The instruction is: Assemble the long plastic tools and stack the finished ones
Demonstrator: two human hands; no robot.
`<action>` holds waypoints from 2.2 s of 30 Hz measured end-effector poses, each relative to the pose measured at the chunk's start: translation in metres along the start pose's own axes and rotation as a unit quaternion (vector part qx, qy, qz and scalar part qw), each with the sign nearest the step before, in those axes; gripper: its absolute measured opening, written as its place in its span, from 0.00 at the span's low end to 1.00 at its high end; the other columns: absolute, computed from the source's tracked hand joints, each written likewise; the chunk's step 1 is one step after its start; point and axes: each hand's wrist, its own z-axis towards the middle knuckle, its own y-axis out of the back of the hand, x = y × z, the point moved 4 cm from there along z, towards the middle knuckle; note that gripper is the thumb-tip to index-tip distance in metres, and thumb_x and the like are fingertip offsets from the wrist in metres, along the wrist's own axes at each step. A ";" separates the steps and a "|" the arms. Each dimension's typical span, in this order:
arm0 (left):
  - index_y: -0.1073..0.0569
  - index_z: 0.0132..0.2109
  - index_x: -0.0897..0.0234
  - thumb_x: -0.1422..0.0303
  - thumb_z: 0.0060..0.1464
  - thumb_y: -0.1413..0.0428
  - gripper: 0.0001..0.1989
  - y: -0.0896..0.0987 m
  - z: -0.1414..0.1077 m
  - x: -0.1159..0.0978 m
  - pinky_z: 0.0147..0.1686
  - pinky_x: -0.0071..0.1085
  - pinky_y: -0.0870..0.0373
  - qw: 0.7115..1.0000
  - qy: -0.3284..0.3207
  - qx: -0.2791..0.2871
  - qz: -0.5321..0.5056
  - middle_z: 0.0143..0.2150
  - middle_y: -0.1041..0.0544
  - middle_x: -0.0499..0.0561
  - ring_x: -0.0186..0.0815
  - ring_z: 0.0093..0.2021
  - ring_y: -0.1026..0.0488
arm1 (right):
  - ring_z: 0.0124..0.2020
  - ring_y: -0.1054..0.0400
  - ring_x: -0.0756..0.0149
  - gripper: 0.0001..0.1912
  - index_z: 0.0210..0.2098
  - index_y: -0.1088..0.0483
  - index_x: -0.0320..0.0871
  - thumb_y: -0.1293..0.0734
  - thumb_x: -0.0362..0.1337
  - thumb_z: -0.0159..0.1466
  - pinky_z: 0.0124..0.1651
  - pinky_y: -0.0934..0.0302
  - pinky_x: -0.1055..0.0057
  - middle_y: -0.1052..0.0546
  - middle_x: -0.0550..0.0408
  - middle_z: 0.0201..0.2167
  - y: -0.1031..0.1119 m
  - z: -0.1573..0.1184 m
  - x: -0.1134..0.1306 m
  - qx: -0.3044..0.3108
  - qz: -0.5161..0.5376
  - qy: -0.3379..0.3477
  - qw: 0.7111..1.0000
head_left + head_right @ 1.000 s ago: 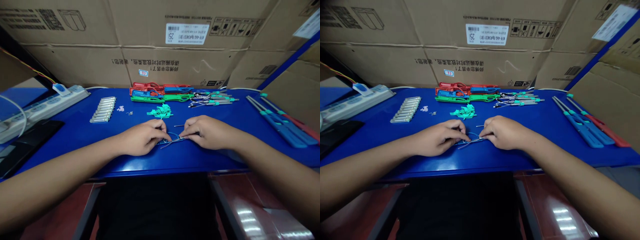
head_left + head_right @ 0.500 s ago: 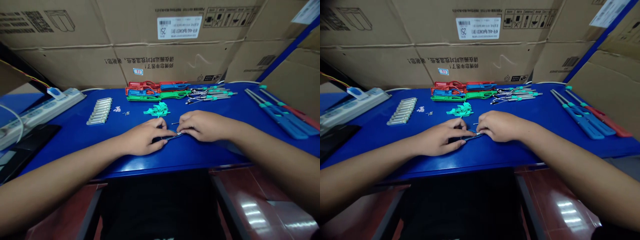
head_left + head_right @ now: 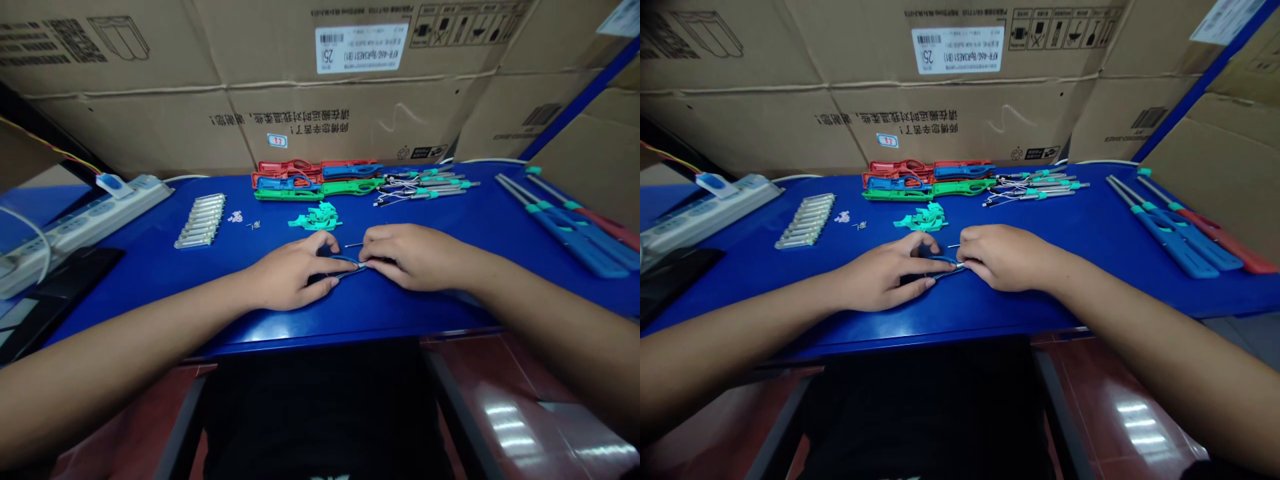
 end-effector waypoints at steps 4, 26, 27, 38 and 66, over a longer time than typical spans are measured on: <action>0.31 0.64 0.53 0.65 0.64 0.49 0.22 0.000 0.002 0.000 0.52 0.38 0.29 1.000 -0.006 0.002 0.003 0.56 0.33 0.56 0.41 0.53 0.31 | 0.40 0.29 0.62 0.10 0.41 0.23 0.42 0.36 0.30 0.65 0.43 0.37 0.67 0.23 0.49 0.40 0.002 0.000 -0.002 -0.009 0.041 -0.012 0.999; 0.24 0.48 0.60 0.54 0.56 0.39 0.18 0.000 -0.003 -0.003 0.51 0.40 0.30 0.996 -0.008 -0.045 -0.071 0.49 0.28 0.55 0.42 0.49 0.30 | 0.36 0.28 0.66 0.09 0.39 0.20 0.44 0.34 0.32 0.66 0.40 0.36 0.69 0.22 0.52 0.34 -0.008 -0.013 0.007 -0.079 0.122 -0.099 0.984; 0.23 0.48 0.59 0.54 0.56 0.39 0.18 -0.001 -0.003 -0.002 0.51 0.40 0.30 0.996 -0.008 -0.046 -0.072 0.49 0.28 0.55 0.42 0.49 0.30 | 0.36 0.28 0.66 0.10 0.40 0.20 0.44 0.34 0.32 0.66 0.40 0.36 0.69 0.22 0.52 0.34 -0.009 -0.014 0.008 -0.081 0.110 -0.101 0.986; 0.25 0.42 0.63 0.63 0.57 0.37 0.09 -0.001 -0.007 -0.004 0.50 0.36 0.29 0.990 -0.028 -0.083 -0.106 0.49 0.28 0.55 0.39 0.49 0.28 | 0.40 0.32 0.65 0.15 0.50 0.25 0.49 0.40 0.32 0.71 0.44 0.39 0.66 0.27 0.53 0.38 -0.018 -0.019 0.008 -0.038 0.113 0.006 0.993; 0.18 0.45 0.57 0.59 0.56 0.36 0.12 0.020 -0.020 0.010 0.49 0.37 0.27 0.998 -0.050 -0.015 -0.033 0.51 0.21 0.54 0.41 0.50 0.25 | 0.42 0.33 0.61 0.14 0.48 0.28 0.45 0.43 0.31 0.69 0.45 0.38 0.62 0.27 0.49 0.43 -0.015 -0.005 0.023 -0.005 0.012 -0.003 1.000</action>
